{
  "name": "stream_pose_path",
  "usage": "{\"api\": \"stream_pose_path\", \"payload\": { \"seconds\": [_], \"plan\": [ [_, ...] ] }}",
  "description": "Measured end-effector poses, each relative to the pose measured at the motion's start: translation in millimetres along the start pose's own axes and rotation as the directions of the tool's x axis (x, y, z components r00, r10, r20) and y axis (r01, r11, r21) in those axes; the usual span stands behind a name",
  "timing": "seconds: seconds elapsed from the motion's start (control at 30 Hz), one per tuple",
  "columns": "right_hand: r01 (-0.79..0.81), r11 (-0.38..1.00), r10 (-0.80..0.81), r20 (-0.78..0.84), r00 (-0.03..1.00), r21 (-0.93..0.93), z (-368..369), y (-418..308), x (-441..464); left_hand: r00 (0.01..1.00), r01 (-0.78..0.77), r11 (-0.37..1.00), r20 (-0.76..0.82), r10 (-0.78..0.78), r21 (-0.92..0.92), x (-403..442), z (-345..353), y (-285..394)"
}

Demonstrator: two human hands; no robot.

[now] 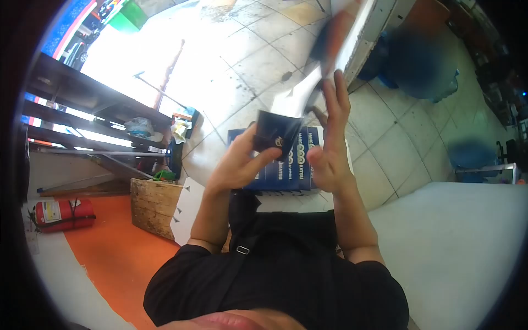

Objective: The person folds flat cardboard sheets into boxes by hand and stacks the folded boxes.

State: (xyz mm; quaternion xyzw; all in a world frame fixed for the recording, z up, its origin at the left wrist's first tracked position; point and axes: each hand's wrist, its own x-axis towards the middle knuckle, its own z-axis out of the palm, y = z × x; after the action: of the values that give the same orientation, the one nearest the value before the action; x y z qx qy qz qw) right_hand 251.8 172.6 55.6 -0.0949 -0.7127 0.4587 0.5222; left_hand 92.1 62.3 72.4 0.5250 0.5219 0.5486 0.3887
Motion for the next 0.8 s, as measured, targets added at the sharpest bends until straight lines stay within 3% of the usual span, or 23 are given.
{"api": "stream_pose_path", "payload": {
  "seconds": [0.03,0.07,0.1,0.2,0.3,0.37,0.4,0.47,0.5,0.57,0.63,0.7,0.8],
  "plan": [
    [-0.045,0.995,0.044,0.009,0.999,0.088,-4,3,-3,0.989,0.025,0.992,0.141,-0.042,0.123,2,-2,4],
    [-0.09,0.98,0.088,0.017,0.996,0.177,-7,5,-5,0.982,0.051,0.966,0.165,-0.095,0.252,1,-3,-2],
    [-0.134,0.956,0.132,0.026,0.991,0.262,-10,5,-6,0.981,0.048,0.969,0.173,-0.092,0.244,2,-4,-3],
    [-0.198,0.957,0.176,0.116,0.978,0.214,-19,-5,-6,0.912,0.046,0.97,0.385,-0.138,0.238,11,-8,4],
    [-0.17,0.975,0.148,0.154,0.977,0.143,-20,-1,-11,0.921,-0.018,0.935,0.371,-0.122,0.354,8,-9,-2],
    [-0.073,0.984,0.109,0.223,0.969,-0.163,-25,0,-11,0.92,-0.019,0.937,0.373,-0.12,0.348,10,-8,-2],
    [0.092,0.935,-0.015,0.221,0.975,-0.343,-25,2,-6,0.942,-0.003,0.95,0.32,-0.102,0.312,11,-7,-7],
    [0.091,0.893,0.028,0.257,0.966,-0.441,-33,-2,-5,0.959,0.005,0.963,0.273,-0.081,0.269,14,-2,-9],
    [0.093,0.847,0.075,0.292,0.954,-0.524,-37,-3,-6,0.971,0.09,0.968,0.196,-0.138,0.232,13,0,-3],
    [0.002,0.862,0.132,0.229,0.964,-0.506,-41,-4,-4,0.972,0.174,0.966,0.124,-0.199,0.19,13,3,-1],
    [-0.085,0.875,0.189,0.174,0.966,-0.477,-41,-1,-4,0.986,0.028,0.95,0.149,-0.078,0.311,13,5,-4],
    [-0.168,0.87,0.156,-0.063,0.986,-0.464,-39,4,-7,0.987,-0.001,0.951,0.153,-0.049,0.309,11,6,-9],
    [-0.096,0.902,0.205,0.223,0.953,-0.421,-51,-3,-9,0.985,0.008,0.965,0.166,-0.053,0.264,11,5,-4]
  ]
}}
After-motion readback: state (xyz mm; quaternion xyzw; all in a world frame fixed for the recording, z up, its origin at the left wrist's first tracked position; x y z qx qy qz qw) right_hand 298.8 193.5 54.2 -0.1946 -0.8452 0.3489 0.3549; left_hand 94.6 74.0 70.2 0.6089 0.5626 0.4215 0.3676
